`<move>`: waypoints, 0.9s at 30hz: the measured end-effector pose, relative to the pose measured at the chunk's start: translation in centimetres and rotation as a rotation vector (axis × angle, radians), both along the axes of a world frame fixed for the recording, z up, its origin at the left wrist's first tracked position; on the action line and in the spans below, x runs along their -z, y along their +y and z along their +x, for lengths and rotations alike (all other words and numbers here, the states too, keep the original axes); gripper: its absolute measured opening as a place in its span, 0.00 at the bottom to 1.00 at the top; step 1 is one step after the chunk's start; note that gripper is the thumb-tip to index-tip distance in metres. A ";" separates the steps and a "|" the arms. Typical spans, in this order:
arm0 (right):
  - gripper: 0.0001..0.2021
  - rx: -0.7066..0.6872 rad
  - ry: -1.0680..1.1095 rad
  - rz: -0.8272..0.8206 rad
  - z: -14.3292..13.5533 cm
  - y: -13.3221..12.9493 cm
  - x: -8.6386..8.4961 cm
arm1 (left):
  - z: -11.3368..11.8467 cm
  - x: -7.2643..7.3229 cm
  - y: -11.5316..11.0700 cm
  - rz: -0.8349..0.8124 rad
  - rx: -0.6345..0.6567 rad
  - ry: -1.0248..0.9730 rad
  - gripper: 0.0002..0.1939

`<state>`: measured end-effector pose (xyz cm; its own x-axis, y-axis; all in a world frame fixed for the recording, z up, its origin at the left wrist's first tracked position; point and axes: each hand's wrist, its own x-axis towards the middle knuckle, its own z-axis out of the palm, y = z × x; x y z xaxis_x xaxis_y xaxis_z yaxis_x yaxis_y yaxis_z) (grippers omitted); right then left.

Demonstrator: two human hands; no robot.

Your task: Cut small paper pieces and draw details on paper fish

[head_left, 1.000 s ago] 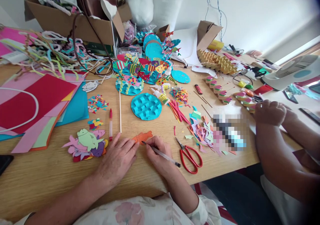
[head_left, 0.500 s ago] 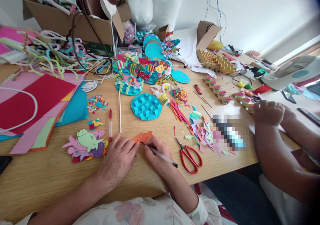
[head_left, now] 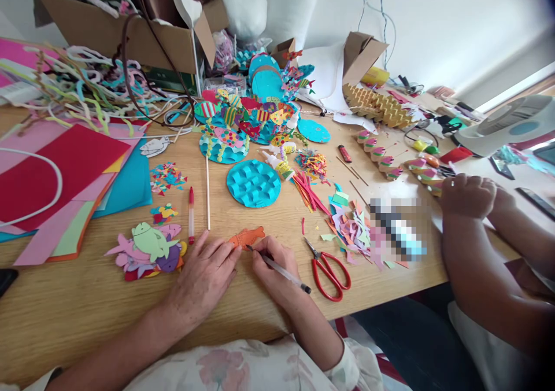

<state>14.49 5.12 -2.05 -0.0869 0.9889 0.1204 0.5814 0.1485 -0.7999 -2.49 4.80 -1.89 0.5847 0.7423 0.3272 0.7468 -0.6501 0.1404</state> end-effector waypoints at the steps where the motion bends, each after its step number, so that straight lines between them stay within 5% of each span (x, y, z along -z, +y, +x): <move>1: 0.05 -0.001 0.005 -0.002 0.0 0.0 0.0 | 0.0 0.0 0.0 0.000 0.000 0.001 0.15; 27: 0.04 -0.028 0.004 -0.018 -0.2 0.1 0.3 | 0.1 0.4 -0.1 0.001 -0.008 -0.021 0.14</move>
<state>14.31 5.24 -2.32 -0.1142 0.9881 0.1027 0.5737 0.1500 -0.8052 -2.42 4.74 -2.33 0.5718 0.7465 0.3402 0.7486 -0.6444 0.1559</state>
